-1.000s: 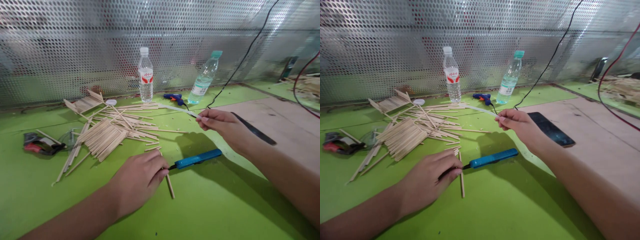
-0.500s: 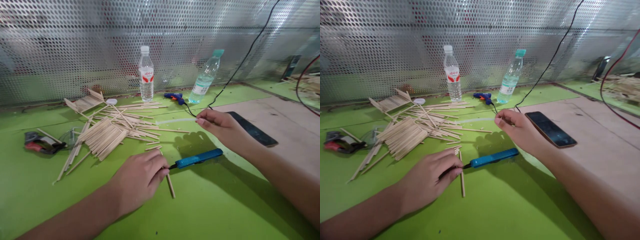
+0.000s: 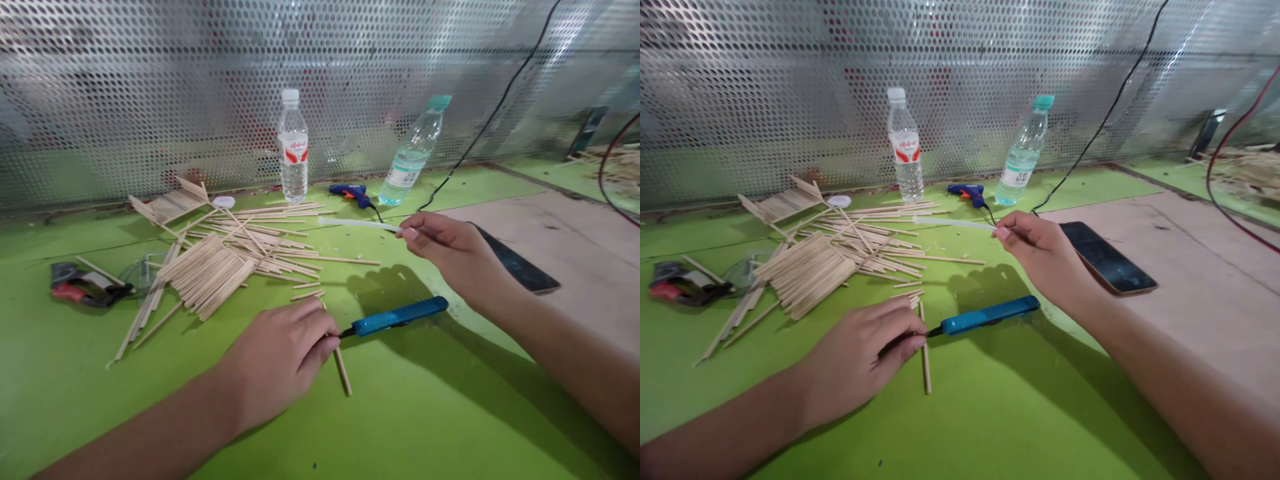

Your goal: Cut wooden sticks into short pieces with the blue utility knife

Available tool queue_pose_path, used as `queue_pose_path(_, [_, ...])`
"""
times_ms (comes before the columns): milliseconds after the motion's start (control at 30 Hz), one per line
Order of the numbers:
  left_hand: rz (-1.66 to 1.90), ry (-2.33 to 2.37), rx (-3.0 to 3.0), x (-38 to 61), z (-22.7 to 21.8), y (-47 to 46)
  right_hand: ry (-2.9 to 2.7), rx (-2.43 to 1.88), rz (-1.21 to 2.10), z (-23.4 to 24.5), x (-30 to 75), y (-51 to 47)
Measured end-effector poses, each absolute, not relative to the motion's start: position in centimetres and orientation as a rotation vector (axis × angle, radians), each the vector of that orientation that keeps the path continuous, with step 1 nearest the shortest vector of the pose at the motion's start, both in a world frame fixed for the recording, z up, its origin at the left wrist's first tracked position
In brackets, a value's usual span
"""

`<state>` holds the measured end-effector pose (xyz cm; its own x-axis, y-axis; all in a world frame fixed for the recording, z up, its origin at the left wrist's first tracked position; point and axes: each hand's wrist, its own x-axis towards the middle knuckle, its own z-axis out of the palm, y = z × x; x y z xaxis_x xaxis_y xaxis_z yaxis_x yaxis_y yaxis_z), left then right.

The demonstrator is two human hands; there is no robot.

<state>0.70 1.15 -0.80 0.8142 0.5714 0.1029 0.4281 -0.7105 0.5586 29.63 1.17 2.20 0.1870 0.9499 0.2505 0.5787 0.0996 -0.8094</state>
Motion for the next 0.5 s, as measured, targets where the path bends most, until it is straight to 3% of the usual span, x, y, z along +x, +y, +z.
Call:
queue_pose_path(233, [0.38, 0.735, 2.475, 0.7, -0.8, 1.2, -1.429, -1.574, 0.524, 2.4, 29.2, 1.0])
queue_pose_path(500, [0.361, 0.741, 2.501, 0.7, -0.6, 1.2, -0.924, -1.216, 1.166, 3.8, 28.9, 0.4])
